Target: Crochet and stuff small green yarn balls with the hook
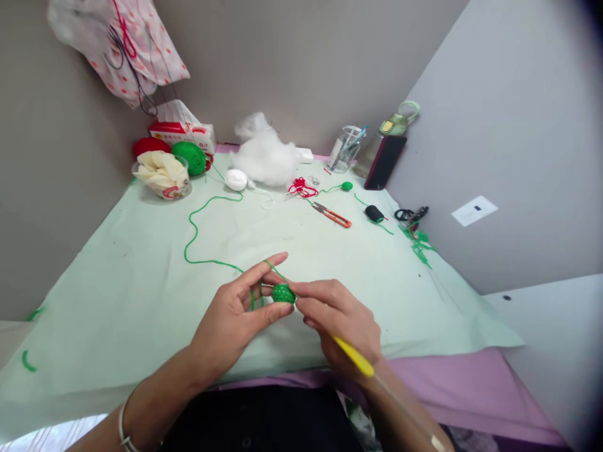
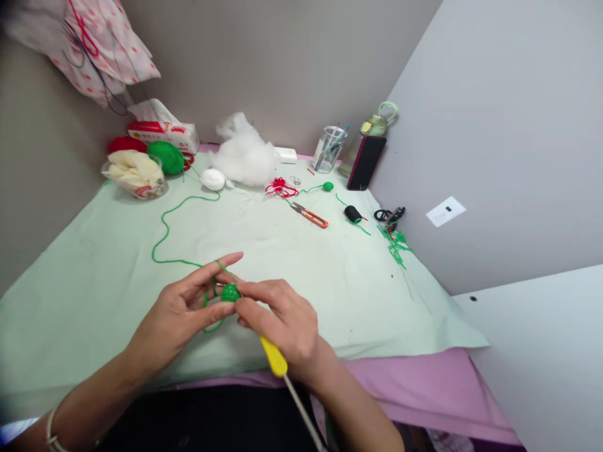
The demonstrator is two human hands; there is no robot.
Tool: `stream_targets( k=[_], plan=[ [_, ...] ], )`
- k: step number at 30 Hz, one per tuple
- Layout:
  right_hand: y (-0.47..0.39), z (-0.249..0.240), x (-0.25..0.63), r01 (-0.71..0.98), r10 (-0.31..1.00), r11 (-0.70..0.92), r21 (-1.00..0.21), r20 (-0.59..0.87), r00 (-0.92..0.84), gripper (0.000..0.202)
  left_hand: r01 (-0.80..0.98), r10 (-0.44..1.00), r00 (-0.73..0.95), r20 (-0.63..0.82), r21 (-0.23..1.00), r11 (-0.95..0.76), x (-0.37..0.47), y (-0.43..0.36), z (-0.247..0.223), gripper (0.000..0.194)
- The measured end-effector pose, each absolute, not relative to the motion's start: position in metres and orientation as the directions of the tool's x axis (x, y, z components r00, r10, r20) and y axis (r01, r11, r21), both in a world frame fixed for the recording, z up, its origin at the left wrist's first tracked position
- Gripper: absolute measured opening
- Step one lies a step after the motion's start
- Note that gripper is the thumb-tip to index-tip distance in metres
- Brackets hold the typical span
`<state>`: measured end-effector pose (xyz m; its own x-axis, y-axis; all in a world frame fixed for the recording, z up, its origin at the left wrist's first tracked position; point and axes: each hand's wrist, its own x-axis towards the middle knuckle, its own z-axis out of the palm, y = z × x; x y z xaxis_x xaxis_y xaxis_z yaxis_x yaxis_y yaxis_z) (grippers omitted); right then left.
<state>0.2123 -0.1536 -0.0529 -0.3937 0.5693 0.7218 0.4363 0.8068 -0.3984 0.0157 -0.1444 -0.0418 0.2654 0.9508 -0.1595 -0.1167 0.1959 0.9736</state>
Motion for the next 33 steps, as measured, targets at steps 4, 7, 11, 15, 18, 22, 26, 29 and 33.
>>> stream_targets(
  k=[4,7,11,15,18,22,26,29,33],
  plan=[
    [-0.159,-0.061,0.202,0.613,0.418,0.779,-0.133,0.838,-0.350,0.026,-0.249,0.979,0.174,-0.109,0.957,0.150,0.027,-0.156,-0.047,0.059],
    [-0.160,-0.065,0.196,0.676,0.319,0.737,-0.028,0.896,-0.310,0.027,-0.336,0.991,0.086,-0.103,0.933,0.126,0.035,-0.164,-0.050,0.049],
    [-0.159,-0.068,0.197,0.619,0.279,0.785,-0.040,0.914,-0.294,0.030,-0.617,0.911,0.310,-0.273,0.671,0.411,0.041,-0.165,-0.048,0.051],
    [-0.157,-0.066,0.201,0.421,0.467,0.832,-0.362,0.867,-0.177,0.034,-0.648,0.835,0.475,-0.277,0.533,0.545,0.038,-0.159,-0.045,0.053],
    [-0.157,-0.060,0.201,0.180,0.620,0.776,-0.604,0.783,-0.048,0.032,-0.623,0.830,0.505,-0.237,0.565,0.540,0.034,-0.155,-0.046,0.061],
    [-0.162,-0.052,0.206,0.087,0.697,0.717,-0.692,0.716,-0.042,0.029,-0.599,0.842,0.489,-0.226,0.615,0.513,0.031,-0.153,-0.047,0.063],
    [-0.167,-0.054,0.213,0.019,0.769,0.638,-0.770,0.637,-0.054,0.028,-0.568,0.864,0.447,-0.232,0.673,0.474,0.027,-0.153,-0.046,0.059],
    [-0.166,-0.057,0.216,-0.056,0.817,0.572,-0.818,0.574,-0.048,0.025,-0.542,0.851,0.462,-0.248,0.680,0.493,0.023,-0.153,-0.045,0.056],
    [-0.164,-0.057,0.215,-0.176,0.884,0.448,-0.876,0.464,-0.060,0.019,-0.529,0.830,0.501,-0.246,0.672,0.518,0.020,-0.151,-0.043,0.047]
  ],
)
